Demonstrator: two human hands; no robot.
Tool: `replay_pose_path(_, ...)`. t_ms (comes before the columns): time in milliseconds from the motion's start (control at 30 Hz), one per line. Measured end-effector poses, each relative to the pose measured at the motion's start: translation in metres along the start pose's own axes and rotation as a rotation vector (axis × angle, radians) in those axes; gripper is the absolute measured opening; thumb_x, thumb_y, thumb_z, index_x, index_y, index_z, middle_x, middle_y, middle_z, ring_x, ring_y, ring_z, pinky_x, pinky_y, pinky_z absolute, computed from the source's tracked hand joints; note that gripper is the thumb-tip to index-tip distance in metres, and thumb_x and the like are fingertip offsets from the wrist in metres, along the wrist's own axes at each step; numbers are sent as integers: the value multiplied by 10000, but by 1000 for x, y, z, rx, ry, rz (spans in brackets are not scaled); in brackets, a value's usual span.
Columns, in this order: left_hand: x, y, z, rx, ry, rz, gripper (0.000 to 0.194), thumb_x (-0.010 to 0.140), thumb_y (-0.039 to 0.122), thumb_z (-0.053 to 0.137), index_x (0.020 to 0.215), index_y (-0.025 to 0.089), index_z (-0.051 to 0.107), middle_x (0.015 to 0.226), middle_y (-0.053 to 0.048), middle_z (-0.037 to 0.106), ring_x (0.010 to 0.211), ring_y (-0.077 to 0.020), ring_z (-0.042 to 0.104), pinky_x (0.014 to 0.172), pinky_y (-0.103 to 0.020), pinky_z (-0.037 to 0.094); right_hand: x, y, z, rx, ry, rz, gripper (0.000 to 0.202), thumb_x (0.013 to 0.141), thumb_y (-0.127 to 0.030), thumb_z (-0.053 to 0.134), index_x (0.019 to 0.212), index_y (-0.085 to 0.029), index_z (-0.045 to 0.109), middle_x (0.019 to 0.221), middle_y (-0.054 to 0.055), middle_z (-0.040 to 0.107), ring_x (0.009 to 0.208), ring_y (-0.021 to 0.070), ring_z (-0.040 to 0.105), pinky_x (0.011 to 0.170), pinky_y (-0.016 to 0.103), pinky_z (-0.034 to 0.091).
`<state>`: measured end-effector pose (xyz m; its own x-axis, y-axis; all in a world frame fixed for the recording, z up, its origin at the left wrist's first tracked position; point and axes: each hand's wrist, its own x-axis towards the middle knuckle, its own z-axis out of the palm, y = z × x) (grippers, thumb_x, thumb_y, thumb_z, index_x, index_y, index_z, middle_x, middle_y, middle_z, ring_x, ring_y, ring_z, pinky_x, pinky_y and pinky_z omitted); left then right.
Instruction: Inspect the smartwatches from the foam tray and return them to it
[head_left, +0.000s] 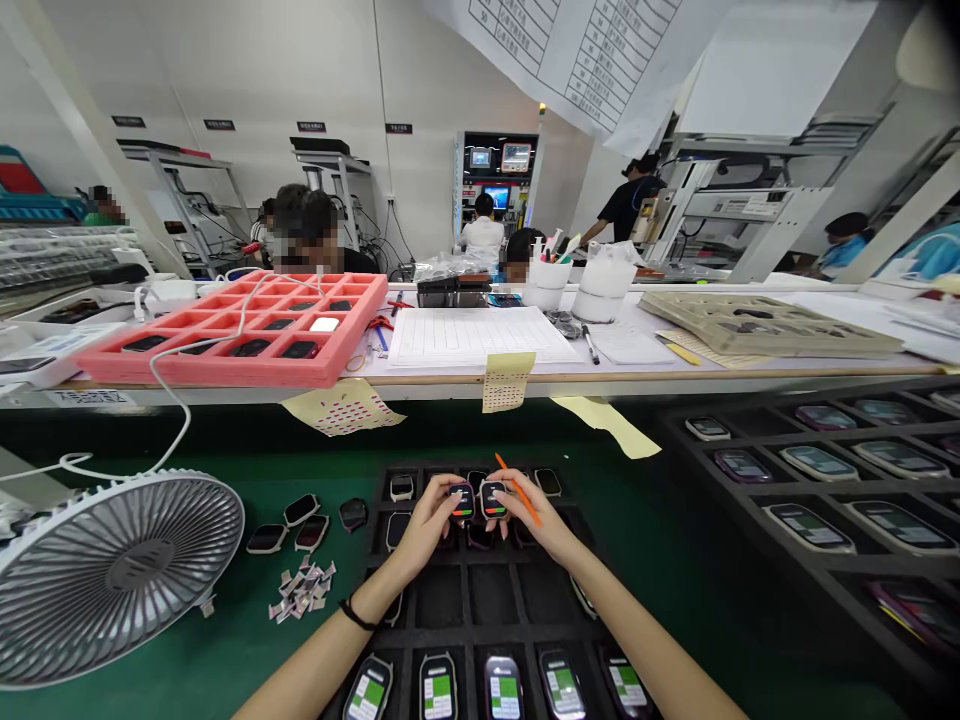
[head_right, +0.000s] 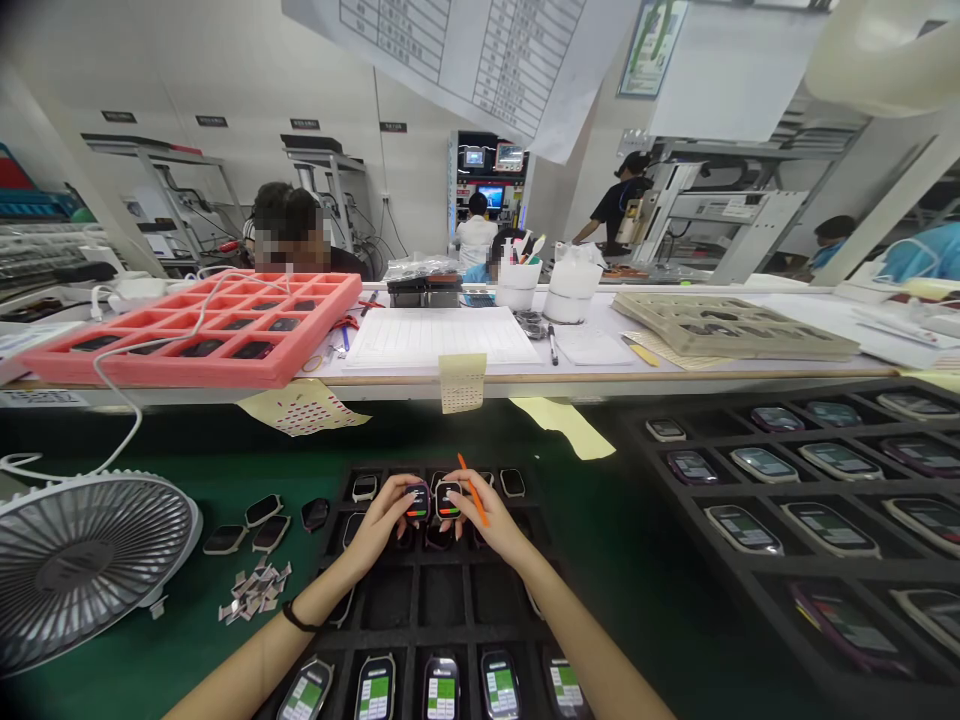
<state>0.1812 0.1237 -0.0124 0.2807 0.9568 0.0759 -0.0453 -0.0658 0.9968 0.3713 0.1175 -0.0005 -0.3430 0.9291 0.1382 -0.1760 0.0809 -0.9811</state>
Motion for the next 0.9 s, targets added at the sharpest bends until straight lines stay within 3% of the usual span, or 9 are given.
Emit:
replay_pose_path(400, -1, 11, -1, -249, 29, -169, 384, 796, 460, 550, 1038, 166, 508, 690, 5, 556, 581, -122, 567, 437, -175, 359, -2, -2, 0, 114, -3, 3, 224, 870, -378, 555, 1015, -211, 517, 772, -4, 589, 622, 170, 668, 480, 249, 492)
replay_pose_path(733, 4, -6, 0, -48, 10, -39, 428, 739, 470, 627, 1036, 195, 486, 953, -48, 582, 607, -110, 541, 394, -170, 341, 0, -1, 0, 75, 2, 6, 249, 856, -401, 570, 1006, -213, 507, 779, -6, 577, 617, 173, 674, 458, 241, 484)
replay_pose_path(900, 3, -8, -1, -7, -3, 26, 427, 729, 399, 675, 1050, 202, 474, 1029, -59, 579, 809, -157, 586, 629, -239, 478, 0, 0, 0, 68, -4, 3, 261, 855, -406, 572, 1012, -209, 504, 773, -10, 581, 617, 167, 672, 455, 236, 485)
